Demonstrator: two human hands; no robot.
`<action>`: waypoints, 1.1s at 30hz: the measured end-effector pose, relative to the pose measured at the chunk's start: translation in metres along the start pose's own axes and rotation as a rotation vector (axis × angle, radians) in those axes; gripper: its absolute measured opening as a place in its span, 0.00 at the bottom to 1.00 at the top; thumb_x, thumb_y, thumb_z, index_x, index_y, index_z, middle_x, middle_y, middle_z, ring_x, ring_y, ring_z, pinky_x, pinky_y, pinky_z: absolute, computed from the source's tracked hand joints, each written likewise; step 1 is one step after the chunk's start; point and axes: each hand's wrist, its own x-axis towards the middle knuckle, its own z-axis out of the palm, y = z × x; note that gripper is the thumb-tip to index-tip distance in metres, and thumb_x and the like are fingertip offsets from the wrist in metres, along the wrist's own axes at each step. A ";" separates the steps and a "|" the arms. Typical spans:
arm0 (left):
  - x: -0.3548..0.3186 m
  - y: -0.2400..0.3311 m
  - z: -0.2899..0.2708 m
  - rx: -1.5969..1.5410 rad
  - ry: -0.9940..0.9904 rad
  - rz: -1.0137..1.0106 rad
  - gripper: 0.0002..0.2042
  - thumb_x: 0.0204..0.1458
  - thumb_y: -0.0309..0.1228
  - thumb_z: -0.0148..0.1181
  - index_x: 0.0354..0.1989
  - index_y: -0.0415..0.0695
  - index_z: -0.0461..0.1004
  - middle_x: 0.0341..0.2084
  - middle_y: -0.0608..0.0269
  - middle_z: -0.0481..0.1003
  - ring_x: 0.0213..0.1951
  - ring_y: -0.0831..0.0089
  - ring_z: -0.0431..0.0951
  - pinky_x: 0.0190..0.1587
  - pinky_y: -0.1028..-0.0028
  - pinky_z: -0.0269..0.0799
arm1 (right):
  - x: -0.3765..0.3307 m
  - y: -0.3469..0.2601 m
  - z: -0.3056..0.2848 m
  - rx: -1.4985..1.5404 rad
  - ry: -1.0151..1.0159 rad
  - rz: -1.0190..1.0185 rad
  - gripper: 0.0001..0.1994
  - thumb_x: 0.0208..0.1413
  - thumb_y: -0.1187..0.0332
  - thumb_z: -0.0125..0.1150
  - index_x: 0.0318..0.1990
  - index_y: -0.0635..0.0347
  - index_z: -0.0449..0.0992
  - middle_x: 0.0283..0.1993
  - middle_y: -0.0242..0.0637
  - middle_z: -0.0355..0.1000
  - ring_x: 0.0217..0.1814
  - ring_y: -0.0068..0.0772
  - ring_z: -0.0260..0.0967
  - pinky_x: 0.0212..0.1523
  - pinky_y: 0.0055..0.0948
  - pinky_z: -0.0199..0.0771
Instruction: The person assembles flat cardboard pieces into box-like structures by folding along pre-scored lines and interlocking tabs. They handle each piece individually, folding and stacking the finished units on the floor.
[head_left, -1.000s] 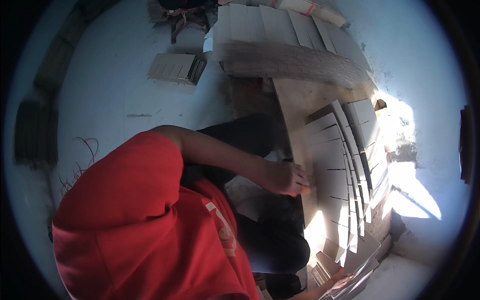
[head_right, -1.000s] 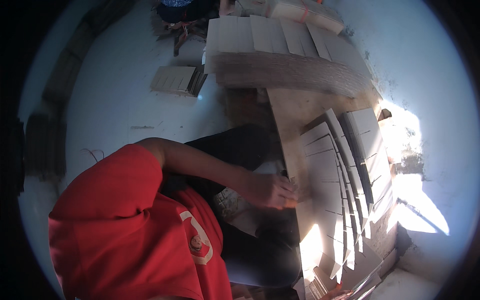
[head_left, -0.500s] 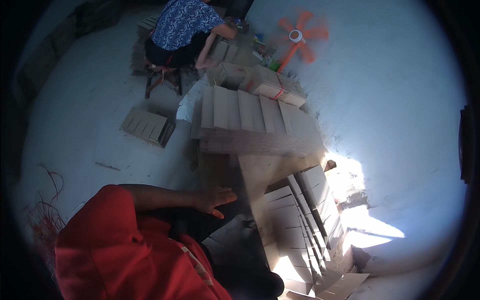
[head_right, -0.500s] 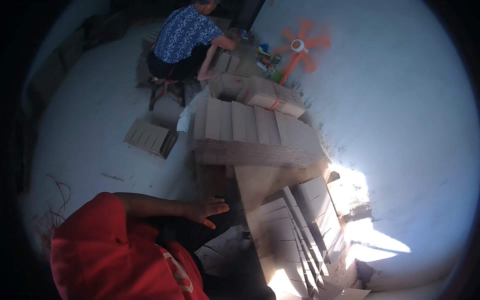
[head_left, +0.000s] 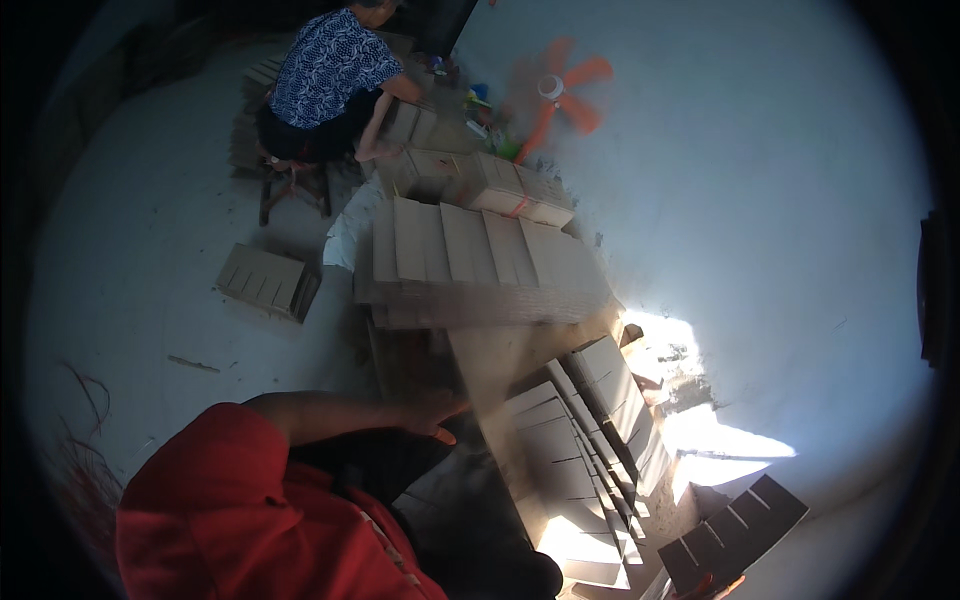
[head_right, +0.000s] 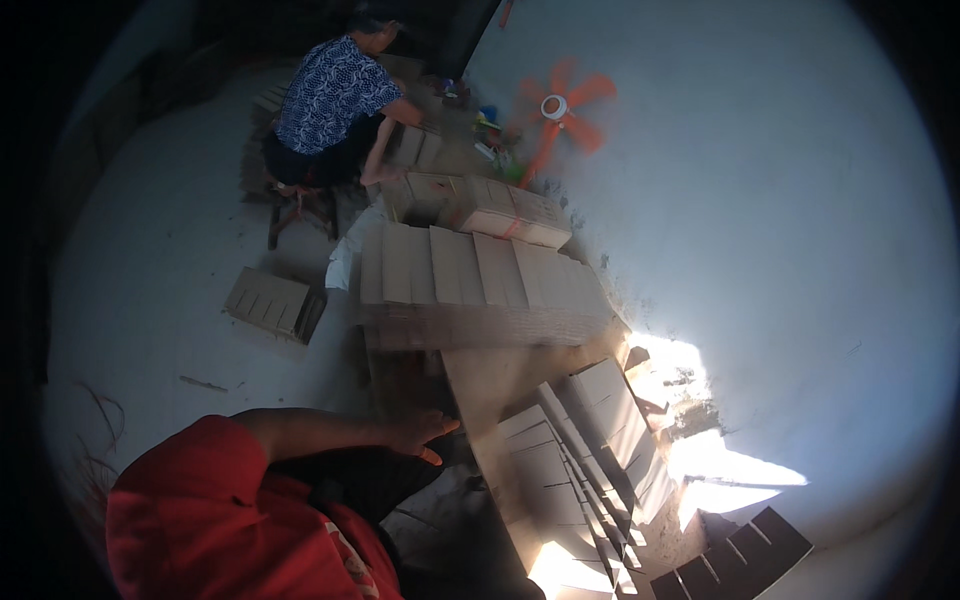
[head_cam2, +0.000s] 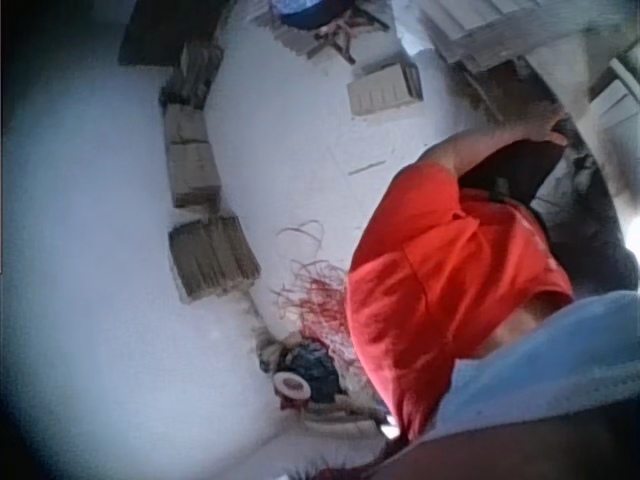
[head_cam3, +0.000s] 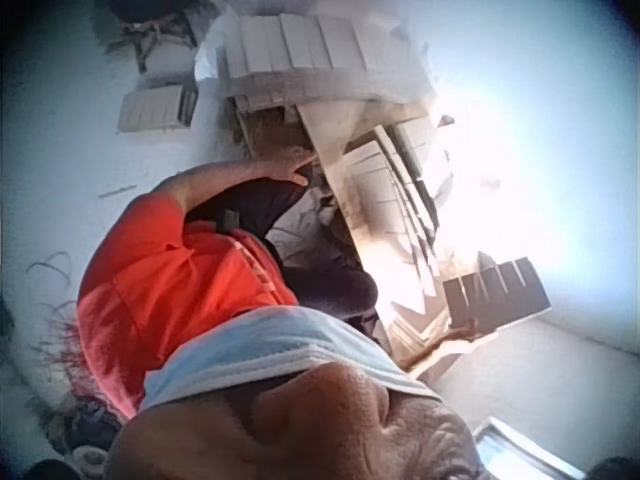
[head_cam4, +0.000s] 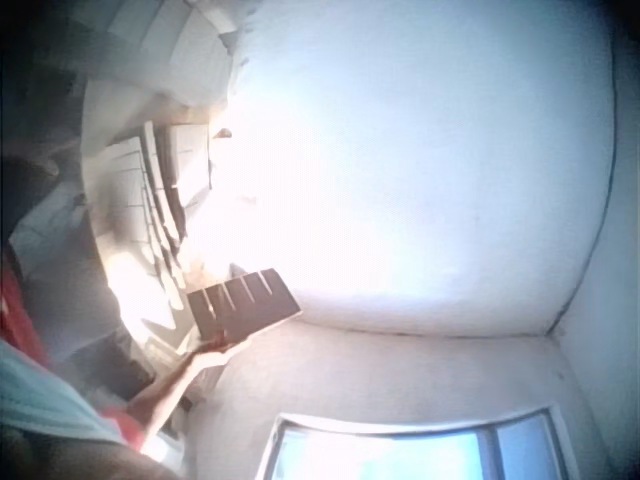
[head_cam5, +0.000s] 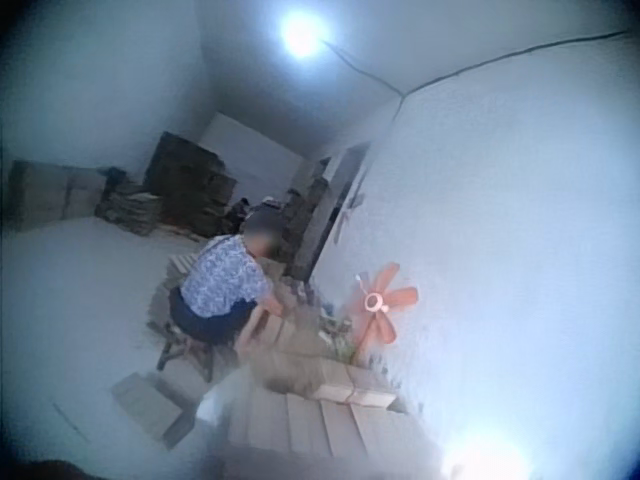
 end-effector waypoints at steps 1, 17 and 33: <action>0.005 -0.007 0.007 0.022 0.014 -0.002 0.39 0.45 0.50 0.65 0.58 0.33 0.59 0.41 0.50 0.71 0.47 0.54 0.69 0.46 0.60 0.65 | -0.001 0.006 -0.003 0.038 -0.008 0.006 0.37 0.58 0.44 0.50 0.70 0.50 0.47 0.71 0.48 0.45 0.60 0.46 0.62 0.29 0.32 0.75; 0.103 0.128 0.014 0.005 0.369 0.699 0.30 0.46 0.33 0.66 0.58 0.34 0.63 0.44 0.51 0.70 0.49 0.60 0.70 0.49 0.67 0.70 | -0.026 0.041 -0.009 -0.011 -0.041 0.042 0.30 0.63 0.50 0.45 0.68 0.55 0.54 0.65 0.45 0.54 0.36 0.32 0.63 0.20 0.19 0.62; 0.189 0.121 0.075 -0.110 0.484 0.863 0.08 0.49 0.25 0.53 0.37 0.42 0.74 0.35 0.60 0.74 0.38 0.68 0.72 0.47 0.67 0.66 | -0.026 0.028 -0.003 0.035 0.021 -0.028 0.25 0.67 0.57 0.42 0.66 0.63 0.56 0.69 0.46 0.52 0.70 0.45 0.50 0.60 0.44 0.67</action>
